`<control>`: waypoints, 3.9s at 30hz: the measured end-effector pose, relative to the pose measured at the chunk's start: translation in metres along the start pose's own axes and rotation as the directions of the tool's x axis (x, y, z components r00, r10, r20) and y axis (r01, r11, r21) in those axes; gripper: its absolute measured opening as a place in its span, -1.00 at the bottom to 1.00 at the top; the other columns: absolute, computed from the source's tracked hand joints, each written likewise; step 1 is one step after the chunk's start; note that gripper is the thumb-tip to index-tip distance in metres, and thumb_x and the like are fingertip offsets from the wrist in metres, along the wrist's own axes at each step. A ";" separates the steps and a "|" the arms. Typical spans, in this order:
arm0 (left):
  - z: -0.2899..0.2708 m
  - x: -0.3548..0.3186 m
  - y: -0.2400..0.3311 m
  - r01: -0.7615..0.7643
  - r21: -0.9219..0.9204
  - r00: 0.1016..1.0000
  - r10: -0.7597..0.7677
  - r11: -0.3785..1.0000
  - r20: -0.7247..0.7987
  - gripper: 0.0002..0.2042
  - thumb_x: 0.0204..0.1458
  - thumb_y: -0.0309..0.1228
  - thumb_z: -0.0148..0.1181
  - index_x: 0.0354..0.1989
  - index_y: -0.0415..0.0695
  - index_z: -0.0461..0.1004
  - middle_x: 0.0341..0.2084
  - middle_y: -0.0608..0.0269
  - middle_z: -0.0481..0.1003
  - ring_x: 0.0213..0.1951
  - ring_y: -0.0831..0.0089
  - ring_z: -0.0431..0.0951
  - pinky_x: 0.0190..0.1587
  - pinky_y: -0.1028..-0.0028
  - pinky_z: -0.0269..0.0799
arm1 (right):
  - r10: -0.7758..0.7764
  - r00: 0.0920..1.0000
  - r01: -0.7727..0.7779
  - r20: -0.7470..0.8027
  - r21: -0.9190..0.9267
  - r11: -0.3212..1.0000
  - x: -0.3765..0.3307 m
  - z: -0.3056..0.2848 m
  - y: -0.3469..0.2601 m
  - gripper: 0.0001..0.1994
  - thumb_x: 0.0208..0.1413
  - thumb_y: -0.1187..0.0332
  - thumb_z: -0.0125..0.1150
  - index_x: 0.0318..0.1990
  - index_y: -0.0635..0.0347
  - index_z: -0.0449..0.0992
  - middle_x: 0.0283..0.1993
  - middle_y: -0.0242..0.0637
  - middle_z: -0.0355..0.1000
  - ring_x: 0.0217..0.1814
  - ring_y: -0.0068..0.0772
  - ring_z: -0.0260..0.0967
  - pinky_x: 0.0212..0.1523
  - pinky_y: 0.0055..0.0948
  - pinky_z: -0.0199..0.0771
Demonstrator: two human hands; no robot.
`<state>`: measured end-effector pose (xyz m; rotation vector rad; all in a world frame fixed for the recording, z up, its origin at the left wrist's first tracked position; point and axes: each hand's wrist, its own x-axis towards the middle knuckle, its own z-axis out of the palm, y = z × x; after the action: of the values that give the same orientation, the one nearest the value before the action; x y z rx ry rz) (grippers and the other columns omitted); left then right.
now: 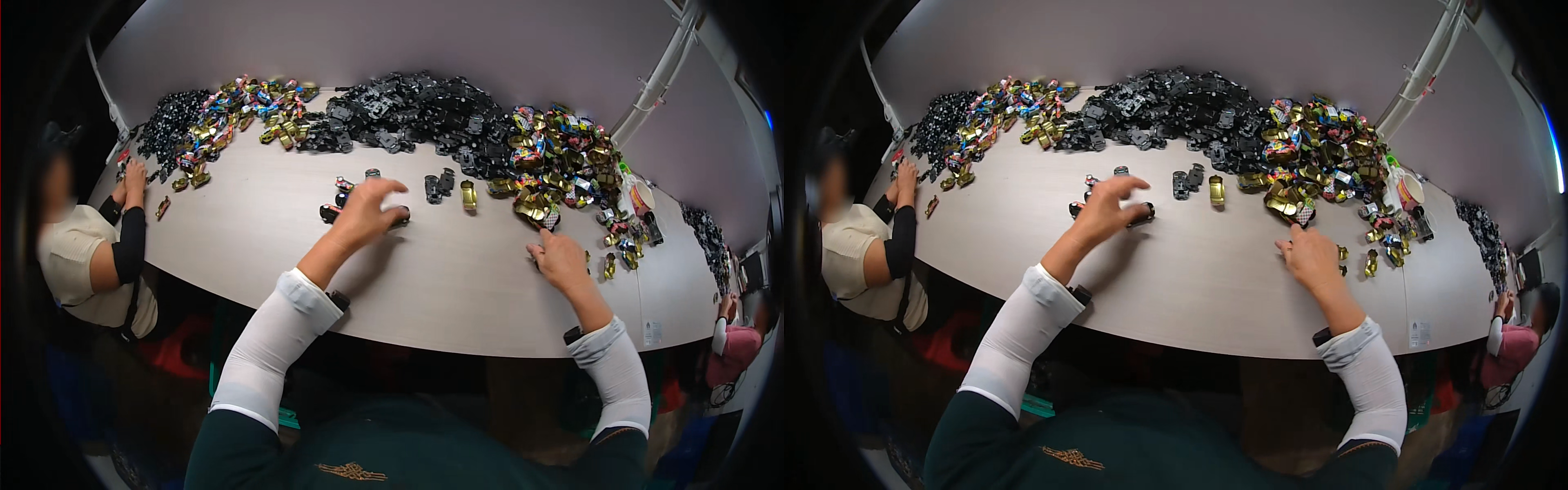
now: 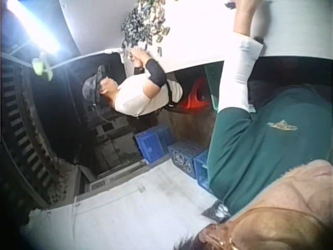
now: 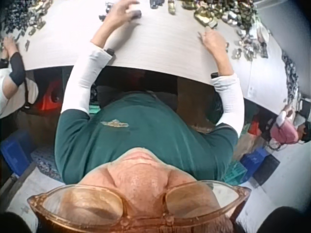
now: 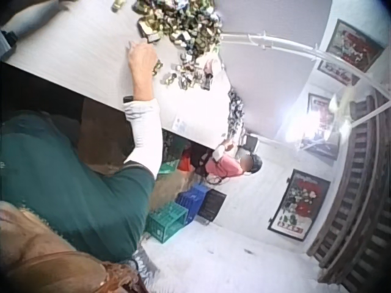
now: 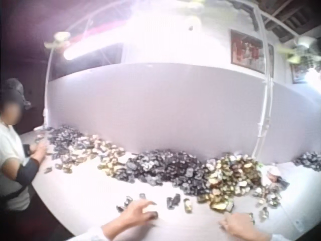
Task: The person picks up a toy car body and a chassis, fits them together by hand, and presses them to secure the assembly. They repeat this process, handling one chassis and one body at a time, and place the completed toy cars on the table.
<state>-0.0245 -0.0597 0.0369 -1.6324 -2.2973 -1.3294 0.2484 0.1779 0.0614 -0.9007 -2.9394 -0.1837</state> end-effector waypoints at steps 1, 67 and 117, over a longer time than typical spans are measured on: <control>-0.012 0.009 -0.012 0.042 0.090 0.999 -0.044 0.995 0.021 -0.71 -0.10 -0.42 0.29 -0.17 -0.18 0.50 -0.17 0.10 0.53 -0.08 0.15 0.48 -0.03 0.31 0.39 | -0.004 0.994 0.002 0.105 0.016 1.000 0.005 -0.007 0.000 -0.64 0.07 0.06 0.15 -0.28 0.23 0.48 -0.37 -0.02 0.48 -0.33 0.04 0.46 -0.33 -0.06 0.44; 0.066 0.047 -0.023 0.318 -0.668 0.896 -0.443 0.673 -0.021 -0.83 0.03 -0.40 0.23 -0.33 -0.19 0.39 -0.54 0.35 0.44 -0.60 0.66 0.41 -0.67 0.67 0.32 | -0.229 0.881 0.408 -0.413 0.421 0.810 0.117 0.057 -0.117 -0.84 -0.08 0.41 0.20 -0.28 0.09 0.48 -0.20 -0.30 0.45 -0.32 -0.12 0.46 -0.33 -0.20 0.47; 0.056 0.046 -0.015 0.471 -0.854 0.845 -0.391 0.222 0.365 -0.72 0.13 -0.56 -0.07 0.02 -0.31 0.23 -0.14 -0.03 0.45 -0.22 0.21 0.58 -0.17 0.33 0.61 | -0.030 0.987 0.158 -0.158 0.914 0.373 0.129 0.026 -0.115 -0.72 -0.05 0.34 0.28 -0.24 0.21 0.33 -0.47 -0.25 0.49 -0.47 -0.31 0.47 -0.44 -0.31 0.44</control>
<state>-0.0330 0.0101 0.0135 -1.0148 -2.1459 -3.2498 0.0768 0.1579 0.0371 -0.4564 -2.2900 1.2691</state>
